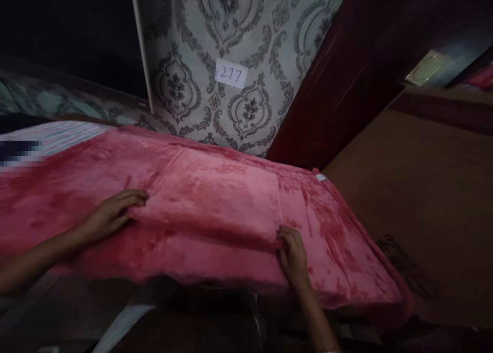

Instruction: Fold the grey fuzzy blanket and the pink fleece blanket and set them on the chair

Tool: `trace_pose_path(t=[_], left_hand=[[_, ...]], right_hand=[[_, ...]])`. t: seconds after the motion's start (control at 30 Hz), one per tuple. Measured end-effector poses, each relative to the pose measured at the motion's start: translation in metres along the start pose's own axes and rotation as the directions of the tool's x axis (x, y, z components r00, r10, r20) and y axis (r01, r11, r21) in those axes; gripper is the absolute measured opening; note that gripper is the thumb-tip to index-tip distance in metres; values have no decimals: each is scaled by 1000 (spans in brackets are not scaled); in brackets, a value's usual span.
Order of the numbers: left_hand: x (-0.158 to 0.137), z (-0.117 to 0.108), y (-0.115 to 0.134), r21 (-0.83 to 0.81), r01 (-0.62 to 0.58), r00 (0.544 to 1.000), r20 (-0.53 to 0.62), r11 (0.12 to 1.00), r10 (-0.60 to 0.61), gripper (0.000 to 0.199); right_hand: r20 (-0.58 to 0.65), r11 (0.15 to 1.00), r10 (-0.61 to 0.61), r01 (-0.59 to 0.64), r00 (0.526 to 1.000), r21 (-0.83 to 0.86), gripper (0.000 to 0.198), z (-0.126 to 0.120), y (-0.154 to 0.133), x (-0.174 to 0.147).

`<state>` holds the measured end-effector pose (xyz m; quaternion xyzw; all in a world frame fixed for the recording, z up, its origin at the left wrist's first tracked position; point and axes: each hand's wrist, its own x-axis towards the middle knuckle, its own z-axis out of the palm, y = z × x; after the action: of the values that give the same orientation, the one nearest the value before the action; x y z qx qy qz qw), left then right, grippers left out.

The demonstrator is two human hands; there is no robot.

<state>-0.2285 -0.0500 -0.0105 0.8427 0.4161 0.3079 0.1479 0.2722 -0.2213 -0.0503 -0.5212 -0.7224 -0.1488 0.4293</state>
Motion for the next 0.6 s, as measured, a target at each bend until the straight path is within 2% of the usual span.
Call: trace_pose_path(t=[0.1, 0.2, 0.3, 0.43, 0.5, 0.57, 0.6], left_hand=[[-14, 9, -7, 113, -95, 995, 11, 989, 95, 31], [-13, 0, 3, 159, -142, 990, 38, 977, 138, 30], [-11, -16, 22, 154, -183, 983, 36, 971, 180, 29], [7, -25, 65, 228, -162, 983, -48, 960, 177, 38], [26, -16, 94, 309, -167, 980, -54, 936, 193, 48], [48, 1, 121, 382, -239, 971, 67, 893, 231, 57], [57, 11, 132, 405, -275, 961, 131, 872, 243, 61]], right_hand=[[0, 997, 72, -72, 997, 21, 33, 0, -7, -9], [5, 996, 87, -87, 996, 31, 29, -7, -13, -7], [13, 993, 106, -106, 994, 48, 28, -20, -23, -3], [-90, 985, 172, -173, 981, -2, 33, -29, -52, 27], [-26, 989, 145, -146, 989, -26, 41, -21, -72, 56], [146, 993, 105, -96, 984, -66, 48, -5, -89, 89], [235, 991, 107, -85, 966, -99, 51, 4, -95, 104]])
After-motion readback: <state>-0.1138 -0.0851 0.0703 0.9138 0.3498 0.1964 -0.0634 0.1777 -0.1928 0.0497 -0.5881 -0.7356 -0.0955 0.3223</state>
